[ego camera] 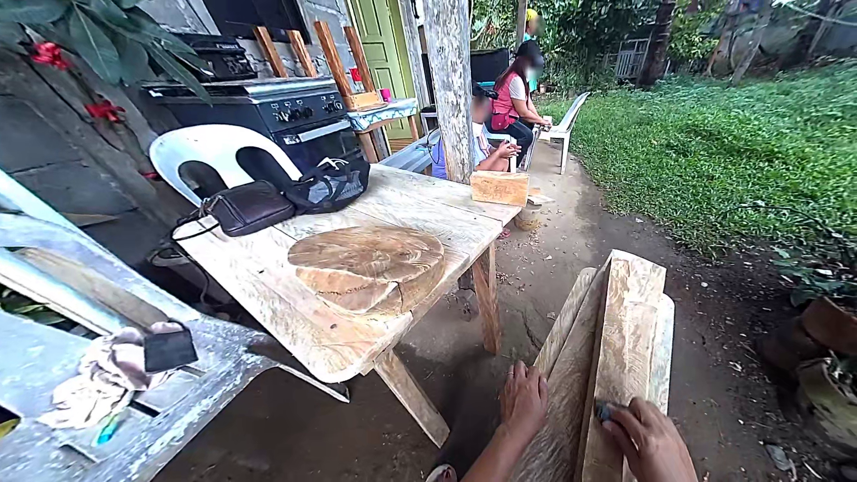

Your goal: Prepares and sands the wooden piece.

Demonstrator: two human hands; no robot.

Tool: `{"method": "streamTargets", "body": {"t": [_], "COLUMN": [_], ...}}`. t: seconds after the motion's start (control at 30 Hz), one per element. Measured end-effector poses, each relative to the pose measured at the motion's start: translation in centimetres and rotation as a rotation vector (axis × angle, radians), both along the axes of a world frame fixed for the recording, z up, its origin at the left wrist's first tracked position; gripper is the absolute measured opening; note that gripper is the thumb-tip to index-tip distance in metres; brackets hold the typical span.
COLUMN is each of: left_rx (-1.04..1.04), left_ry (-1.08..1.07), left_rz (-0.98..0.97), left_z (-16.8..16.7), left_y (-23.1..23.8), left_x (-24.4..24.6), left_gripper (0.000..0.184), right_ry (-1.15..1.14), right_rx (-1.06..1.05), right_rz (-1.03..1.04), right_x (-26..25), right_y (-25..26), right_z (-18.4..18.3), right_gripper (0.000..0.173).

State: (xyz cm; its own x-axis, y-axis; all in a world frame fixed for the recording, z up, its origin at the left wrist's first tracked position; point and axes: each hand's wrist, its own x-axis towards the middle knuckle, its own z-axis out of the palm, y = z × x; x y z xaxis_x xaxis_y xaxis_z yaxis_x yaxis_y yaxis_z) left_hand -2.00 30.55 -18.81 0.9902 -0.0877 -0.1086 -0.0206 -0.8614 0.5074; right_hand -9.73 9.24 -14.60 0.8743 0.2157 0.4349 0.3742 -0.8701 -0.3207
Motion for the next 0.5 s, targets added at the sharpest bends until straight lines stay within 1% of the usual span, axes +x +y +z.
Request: {"method": "streamTargets", "body": {"t": [0.07, 0.17, 0.23, 0.33, 0.37, 0.5], "left_rx": [0.031, 0.066, 0.069, 0.077, 0.077, 0.071], "left_ry": [0.022, 0.026, 0.007, -0.058, -0.075, -0.113], "left_rz": [0.016, 0.03, 0.025, 0.029, 0.028, 0.026], "left_z": [0.2, 0.4, 0.3, -0.3, -0.5, -0.8], "left_y": [-0.4, -0.8, -0.9, -1.2, -1.2, -1.0], "left_x": [-0.1, -0.6, -1.2, -1.5, -1.4, -1.3], "left_gripper": [0.043, 0.043, 0.043, 0.04, 0.039, 0.036], "right_ry": [-0.026, -0.014, 0.08, 0.337, 0.392, 0.47], "right_rx": [-0.003, -0.004, -0.017, -0.082, -0.097, -0.158], "right_rz": [-0.012, -0.036, -0.085, -0.182, -0.2, -0.271], "right_x": [-1.4, 0.6, 3.6, 8.8, 10.7, 17.9], "right_y": [0.0, -0.6, -1.5, -3.3, -3.7, -4.9], "right_z": [-0.6, -0.8, 0.1, 2.6, 3.2, 4.4], "right_gripper": [0.019, 0.017, 0.018, 0.03, 0.031, 0.032]}}
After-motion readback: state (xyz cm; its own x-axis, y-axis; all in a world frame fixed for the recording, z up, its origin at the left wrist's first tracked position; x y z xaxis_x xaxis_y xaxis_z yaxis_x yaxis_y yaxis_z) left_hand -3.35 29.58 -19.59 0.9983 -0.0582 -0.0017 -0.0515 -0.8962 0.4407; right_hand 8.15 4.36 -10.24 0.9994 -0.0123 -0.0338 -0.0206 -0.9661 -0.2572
